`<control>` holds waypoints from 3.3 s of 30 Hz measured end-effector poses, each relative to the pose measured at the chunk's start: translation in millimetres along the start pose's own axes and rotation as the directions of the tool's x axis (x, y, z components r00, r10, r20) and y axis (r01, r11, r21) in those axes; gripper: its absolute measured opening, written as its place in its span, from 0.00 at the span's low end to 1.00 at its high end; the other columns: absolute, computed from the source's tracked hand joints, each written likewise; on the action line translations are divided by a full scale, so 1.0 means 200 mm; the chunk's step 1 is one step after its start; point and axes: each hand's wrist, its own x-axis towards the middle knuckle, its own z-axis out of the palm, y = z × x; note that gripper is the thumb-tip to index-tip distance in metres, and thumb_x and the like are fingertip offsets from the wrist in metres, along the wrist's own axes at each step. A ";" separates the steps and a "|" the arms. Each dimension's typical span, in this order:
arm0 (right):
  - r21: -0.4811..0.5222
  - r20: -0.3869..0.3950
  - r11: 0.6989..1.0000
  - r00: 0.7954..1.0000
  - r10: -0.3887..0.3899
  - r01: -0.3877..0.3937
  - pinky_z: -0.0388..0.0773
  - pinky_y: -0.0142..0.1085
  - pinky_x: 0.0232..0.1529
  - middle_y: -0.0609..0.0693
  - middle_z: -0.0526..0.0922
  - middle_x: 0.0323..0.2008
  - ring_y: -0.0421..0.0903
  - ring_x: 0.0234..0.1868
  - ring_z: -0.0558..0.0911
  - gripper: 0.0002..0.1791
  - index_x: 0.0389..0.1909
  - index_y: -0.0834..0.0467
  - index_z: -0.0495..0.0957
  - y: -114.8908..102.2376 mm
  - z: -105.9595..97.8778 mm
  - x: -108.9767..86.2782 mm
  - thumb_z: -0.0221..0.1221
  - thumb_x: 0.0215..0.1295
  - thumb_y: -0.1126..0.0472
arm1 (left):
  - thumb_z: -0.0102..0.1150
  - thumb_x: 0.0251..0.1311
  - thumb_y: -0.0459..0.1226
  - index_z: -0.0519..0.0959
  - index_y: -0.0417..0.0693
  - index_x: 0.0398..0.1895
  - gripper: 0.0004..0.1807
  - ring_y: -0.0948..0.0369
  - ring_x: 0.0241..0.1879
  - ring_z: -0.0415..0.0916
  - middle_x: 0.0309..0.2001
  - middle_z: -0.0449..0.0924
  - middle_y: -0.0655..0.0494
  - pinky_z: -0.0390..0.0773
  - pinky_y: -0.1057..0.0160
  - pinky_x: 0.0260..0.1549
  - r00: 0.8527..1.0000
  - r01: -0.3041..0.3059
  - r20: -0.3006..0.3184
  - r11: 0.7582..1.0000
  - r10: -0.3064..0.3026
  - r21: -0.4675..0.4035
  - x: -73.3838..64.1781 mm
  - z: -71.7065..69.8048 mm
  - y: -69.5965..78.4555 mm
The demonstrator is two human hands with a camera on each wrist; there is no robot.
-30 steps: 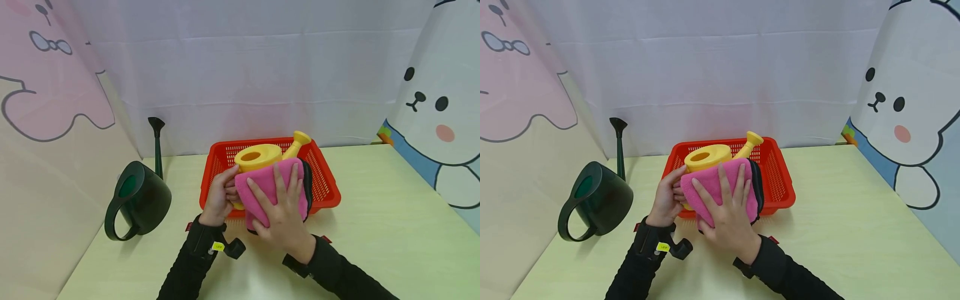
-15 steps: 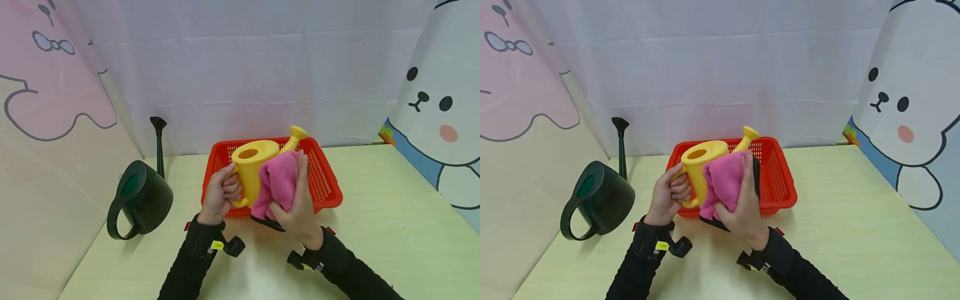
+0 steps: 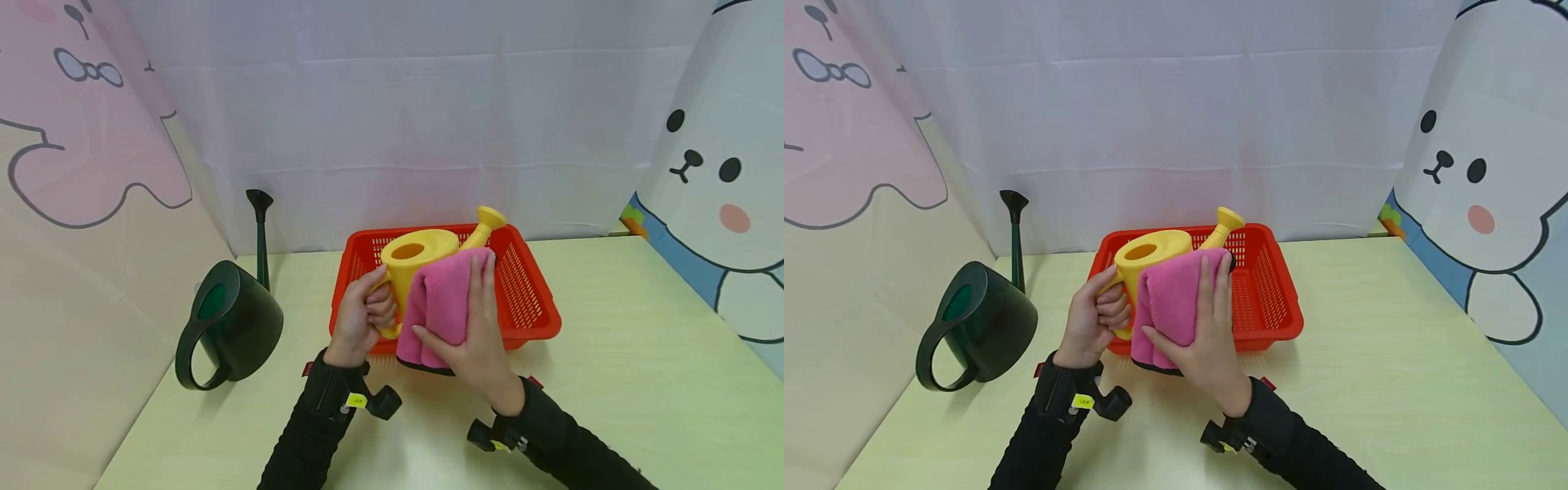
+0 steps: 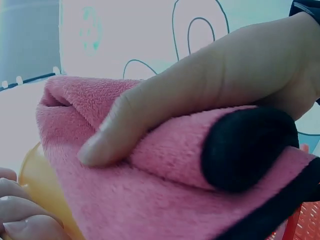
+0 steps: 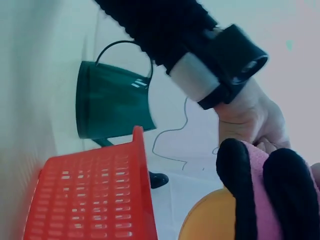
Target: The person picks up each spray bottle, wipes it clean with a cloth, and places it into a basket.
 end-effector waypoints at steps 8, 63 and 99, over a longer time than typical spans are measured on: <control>-0.383 -0.005 0.842 0.910 -0.414 0.381 0.64 0.63 0.54 0.60 0.46 0.71 0.68 0.67 0.51 0.41 0.69 0.52 0.53 0.02 0.03 -0.03 0.46 0.60 0.34 | 0.31 0.69 0.41 0.58 0.56 0.10 0.25 0.72 0.09 0.54 0.09 0.57 0.68 0.56 0.75 0.11 0.999 0.031 -0.036 0.998 -0.033 -0.053 0.00 0.01 0.00; -0.500 -0.033 0.766 0.875 -0.482 0.403 0.45 0.61 0.66 0.64 0.50 0.69 0.60 0.71 0.47 0.34 0.69 0.52 0.53 -0.02 0.04 -0.06 0.41 0.67 0.40 | 0.32 0.68 0.41 0.59 0.56 0.09 0.24 0.72 0.10 0.56 0.09 0.57 0.68 0.62 0.76 0.13 0.999 0.034 0.000 0.999 -0.034 -0.022 -0.02 0.07 -0.02; 0.161 -0.136 0.986 0.991 -0.013 0.035 0.53 0.26 0.66 0.59 0.53 0.68 0.53 0.70 0.49 0.40 0.69 0.62 0.49 -0.01 -0.06 0.04 0.54 0.56 0.74 | 0.33 0.69 0.41 0.56 0.56 0.07 0.26 0.69 0.07 0.53 0.07 0.54 0.67 0.50 0.71 0.11 1.000 0.009 -0.021 1.000 -0.009 0.000 -0.02 0.03 0.00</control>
